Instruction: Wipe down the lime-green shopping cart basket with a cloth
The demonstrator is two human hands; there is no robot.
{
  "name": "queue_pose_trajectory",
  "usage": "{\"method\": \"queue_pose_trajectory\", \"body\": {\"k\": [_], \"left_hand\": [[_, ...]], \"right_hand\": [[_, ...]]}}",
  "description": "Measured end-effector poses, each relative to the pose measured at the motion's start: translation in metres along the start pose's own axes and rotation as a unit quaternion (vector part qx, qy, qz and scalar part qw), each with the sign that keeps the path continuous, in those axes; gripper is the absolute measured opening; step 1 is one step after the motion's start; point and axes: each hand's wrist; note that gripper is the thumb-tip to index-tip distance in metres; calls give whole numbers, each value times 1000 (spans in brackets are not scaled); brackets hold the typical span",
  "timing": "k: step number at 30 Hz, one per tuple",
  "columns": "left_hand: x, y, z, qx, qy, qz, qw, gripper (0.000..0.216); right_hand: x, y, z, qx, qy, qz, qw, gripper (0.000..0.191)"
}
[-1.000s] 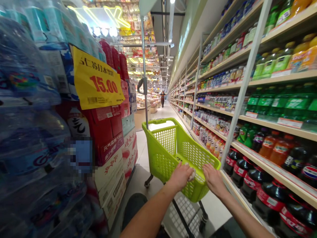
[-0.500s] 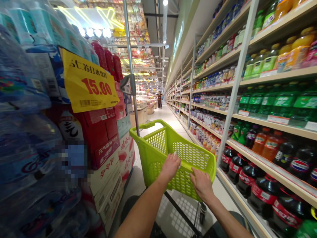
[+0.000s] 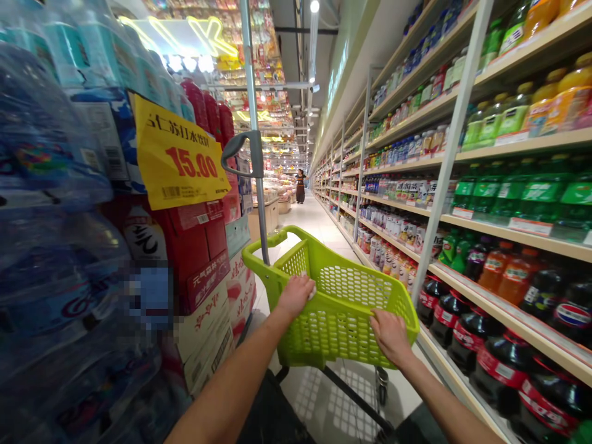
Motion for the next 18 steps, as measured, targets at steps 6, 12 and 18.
{"method": "queue_pose_trajectory", "body": {"k": [6,12,18], "left_hand": [[19,-28,-4,24,0,21,999,27],[26,-21,-9,63,-2,18,998,26],[5,22,-3,-22,-29,-15,999,23]], "right_hand": [[-6,8,-3,32,14,10,999,28],[-6,7,-5,0,17,9,1000,28],[-11,17,-7,19,22,25,999,30]]}}
Point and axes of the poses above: each hand's wrist, its own z-axis towards the middle knuckle, its own x-axis out of the back of the hand, y = z × x, and after that the axes turned 1 degree about x, right-handed
